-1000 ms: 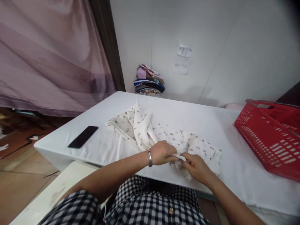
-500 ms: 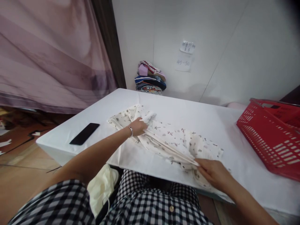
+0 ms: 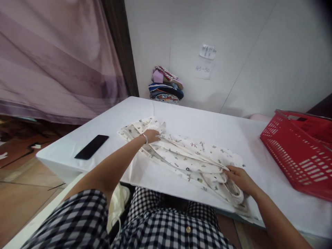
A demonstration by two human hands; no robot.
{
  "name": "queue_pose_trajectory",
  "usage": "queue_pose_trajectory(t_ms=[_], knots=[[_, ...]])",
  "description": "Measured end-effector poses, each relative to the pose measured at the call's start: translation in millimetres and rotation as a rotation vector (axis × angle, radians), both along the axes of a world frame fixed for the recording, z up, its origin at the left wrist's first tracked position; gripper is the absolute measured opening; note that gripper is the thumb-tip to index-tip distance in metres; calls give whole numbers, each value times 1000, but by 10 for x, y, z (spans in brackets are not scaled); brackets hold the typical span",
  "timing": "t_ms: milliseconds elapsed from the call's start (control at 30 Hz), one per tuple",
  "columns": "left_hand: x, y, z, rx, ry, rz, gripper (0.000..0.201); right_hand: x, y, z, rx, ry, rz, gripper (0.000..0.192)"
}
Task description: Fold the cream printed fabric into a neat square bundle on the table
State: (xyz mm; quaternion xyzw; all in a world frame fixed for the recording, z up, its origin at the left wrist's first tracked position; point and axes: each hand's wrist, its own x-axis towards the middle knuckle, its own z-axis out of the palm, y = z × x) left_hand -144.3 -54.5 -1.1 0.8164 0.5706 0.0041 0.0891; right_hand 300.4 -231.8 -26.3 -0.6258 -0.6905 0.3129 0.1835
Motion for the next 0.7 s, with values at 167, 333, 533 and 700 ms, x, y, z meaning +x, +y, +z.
queue_pose_trajectory(t_ms=[167,333,533,700], knots=[[170,-191,-5,390,-113,-290,43,46,-48,-198,-6,-1,-47,38],[409,-611,-102,486,-182,-613,29,71,-77,-307,16,17,-69,40],[433,-812,-322,533,-107,-591,21,68,-79,-417,47,-1,-76,42],[409,-698,-377,529,-88,-495,24,70,-71,-458,44,-5,-88,43]])
